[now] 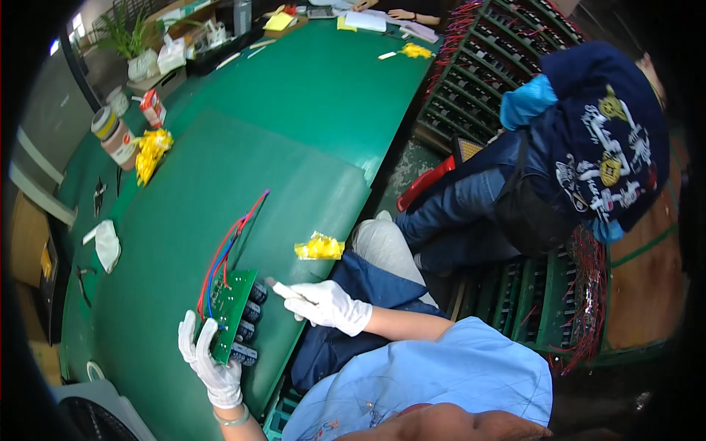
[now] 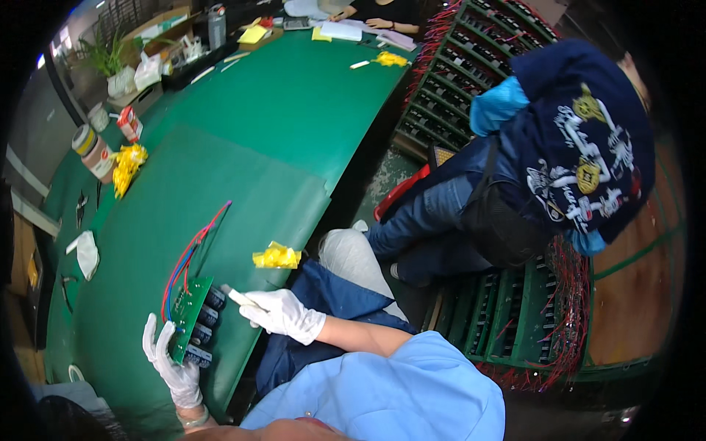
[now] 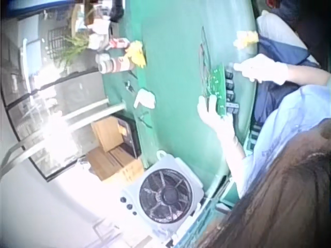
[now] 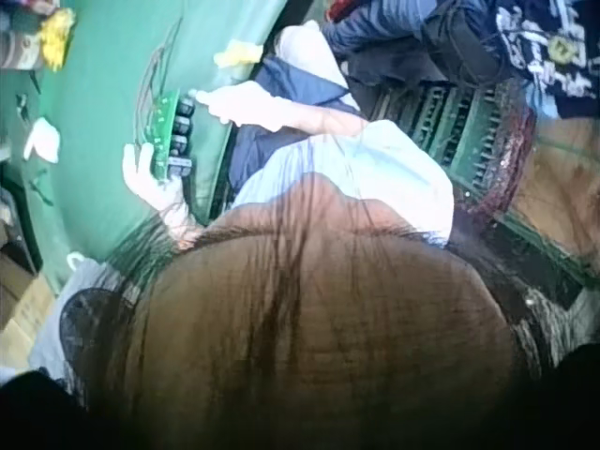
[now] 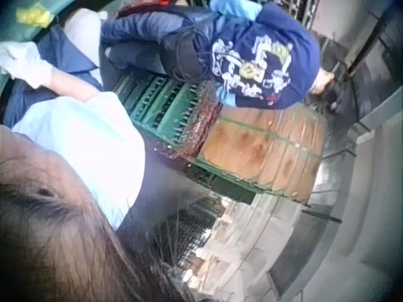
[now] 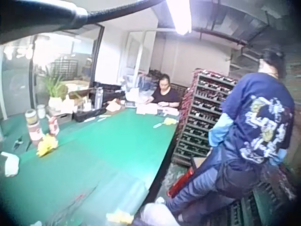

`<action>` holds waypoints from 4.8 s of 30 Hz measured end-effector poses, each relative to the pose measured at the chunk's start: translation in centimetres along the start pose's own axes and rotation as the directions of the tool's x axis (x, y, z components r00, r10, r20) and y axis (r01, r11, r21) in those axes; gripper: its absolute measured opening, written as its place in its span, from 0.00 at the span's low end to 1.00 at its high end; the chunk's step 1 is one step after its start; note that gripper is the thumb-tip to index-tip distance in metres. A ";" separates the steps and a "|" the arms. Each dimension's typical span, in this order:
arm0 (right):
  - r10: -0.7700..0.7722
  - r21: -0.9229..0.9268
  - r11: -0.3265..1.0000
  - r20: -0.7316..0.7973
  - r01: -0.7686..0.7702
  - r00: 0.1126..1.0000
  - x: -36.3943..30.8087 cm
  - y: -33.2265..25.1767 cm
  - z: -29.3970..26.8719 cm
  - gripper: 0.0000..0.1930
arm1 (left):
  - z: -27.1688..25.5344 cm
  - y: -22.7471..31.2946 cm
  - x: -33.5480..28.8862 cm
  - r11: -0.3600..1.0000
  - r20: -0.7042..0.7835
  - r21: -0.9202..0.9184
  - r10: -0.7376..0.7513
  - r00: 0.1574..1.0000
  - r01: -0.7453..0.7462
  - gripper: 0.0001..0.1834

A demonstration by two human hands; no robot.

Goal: The person assembles a green circuit board by attaching red and blue wires and securing cylindrical black components. They use a small metal tool to press down on the components and wires, ensuring they are firmly attached to the board. The person handles the board with gloved hands, flipping it to work on different sides.

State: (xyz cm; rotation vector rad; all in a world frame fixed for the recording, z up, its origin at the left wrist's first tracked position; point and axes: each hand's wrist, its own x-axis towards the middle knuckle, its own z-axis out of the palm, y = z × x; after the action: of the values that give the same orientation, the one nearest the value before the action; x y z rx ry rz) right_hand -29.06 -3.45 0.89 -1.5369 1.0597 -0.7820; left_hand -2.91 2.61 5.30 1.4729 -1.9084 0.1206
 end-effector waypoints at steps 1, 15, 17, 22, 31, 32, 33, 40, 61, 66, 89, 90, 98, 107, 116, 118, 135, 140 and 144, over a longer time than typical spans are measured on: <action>-0.037 -0.013 0.999 -0.002 0.037 0.999 0.0 0.3 0.1 0.17 | 0.3 -0.2 -0.2 0.997 -0.011 -0.057 -0.045 0.999 0.044 0.23; -0.308 -0.078 0.948 0.024 0.309 0.951 0.6 4.8 0.9 0.19 | 3.4 -4.0 -1.4 0.879 -0.160 -0.300 -0.430 0.888 0.371 0.24; -0.426 -0.213 0.886 -0.021 0.412 0.904 0.7 5.2 1.1 0.20 | 2.3 -2.5 0.2 0.952 -0.184 -0.082 -0.306 0.934 0.295 0.24; -0.420 -0.175 0.901 -0.111 0.398 0.901 1.3 6.2 2.1 0.13 | 3.6 -2.9 1.5 0.753 0.127 -0.444 -0.484 0.866 0.486 0.24; -0.579 -0.350 0.788 -0.138 0.507 0.804 1.4 6.4 2.0 0.16 | 3.9 -5.0 0.7 0.505 0.404 -0.568 -0.517 0.755 0.650 0.22; -0.623 -0.403 0.749 -0.158 0.526 0.766 1.4 6.5 2.1 0.17 | 3.9 -5.2 0.5 0.486 0.412 -0.578 -0.519 0.749 0.656 0.22; -0.666 -0.454 0.708 -0.177 0.540 0.724 1.5 6.6 2.2 0.18 | 3.5 -5.5 0.1 0.476 0.420 -0.580 -0.520 0.744 0.661 0.22; -0.658 -0.426 0.715 -0.142 0.554 0.740 1.5 6.7 2.1 0.20 | 2.5 -7.1 -1.8 0.326 0.489 -0.627 -0.542 0.683 0.707 0.22; -0.653 -0.489 0.705 -0.166 0.513 0.739 0.3 5.5 1.9 0.15 | 2.3 -4.7 -1.1 0.319 0.431 -0.661 -0.579 0.692 0.679 0.25; -0.637 -0.464 0.722 -0.154 0.514 0.755 0.3 5.7 2.0 0.16 | 2.3 -5.9 -1.0 0.105 0.532 -0.679 -0.611 0.586 0.727 0.23; -0.630 -0.459 0.725 -0.142 0.513 0.763 0.5 5.8 1.8 0.18 | 3.2 -8.6 -2.3 0.126 0.516 -0.685 -0.611 0.600 0.718 0.22; -0.627 -0.462 0.726 -0.142 0.509 0.766 0.4 5.5 1.7 0.18 | 3.1 -8.5 -2.2 0.052 0.535 -0.705 -0.616 0.578 0.708 0.22; -0.617 -0.493 0.717 -0.119 0.493 0.778 0.3 5.4 1.6 0.18 | 2.8 -7.2 -2.1 0.398 0.437 -0.589 -0.576 0.691 0.704 0.24; -0.573 -0.466 0.751 -0.110 0.467 0.812 0.3 5.6 1.7 0.18 | 2.2 -6.2 -1.6 0.424 0.452 -0.570 -0.553 0.700 0.704 0.26; -0.580 -0.458 0.752 -0.118 0.474 0.806 0.3 5.4 1.6 0.18 | 2.4 -6.5 -1.6 0.479 0.442 -0.529 -0.548 0.710 0.700 0.25; -0.590 -0.455 0.749 -0.127 0.482 0.797 0.3 5.3 1.5 0.18 | 2.5 -6.5 -1.6 0.481 0.434 -0.534 -0.550 0.714 0.695 0.25; -0.617 -0.458 0.731 -0.127 0.506 0.776 0.3 5.6 1.4 0.18 | 3.1 -7.8 -2.4 0.325 0.467 -0.618 -0.581 0.667 0.716 0.23; -0.539 -0.368 0.801 -0.103 0.471 0.836 0.3 4.8 1.0 0.17 | 2.1 -7.1 -2.4 0.592 0.403 -0.478 -0.508 0.761 0.648 0.33; -0.430 -0.224 0.888 -0.097 0.401 0.898 0.0 3.1 1.0 0.16 | -1.1 -1.0 -0.3 0.689 0.298 -0.509 -0.421 0.856 0.516 0.43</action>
State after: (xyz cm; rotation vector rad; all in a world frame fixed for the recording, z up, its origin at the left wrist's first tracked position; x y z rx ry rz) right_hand -28.84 -3.19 -2.35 -1.9410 0.9418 -1.1231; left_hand -1.51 3.07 5.61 1.5036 -1.4156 -0.7789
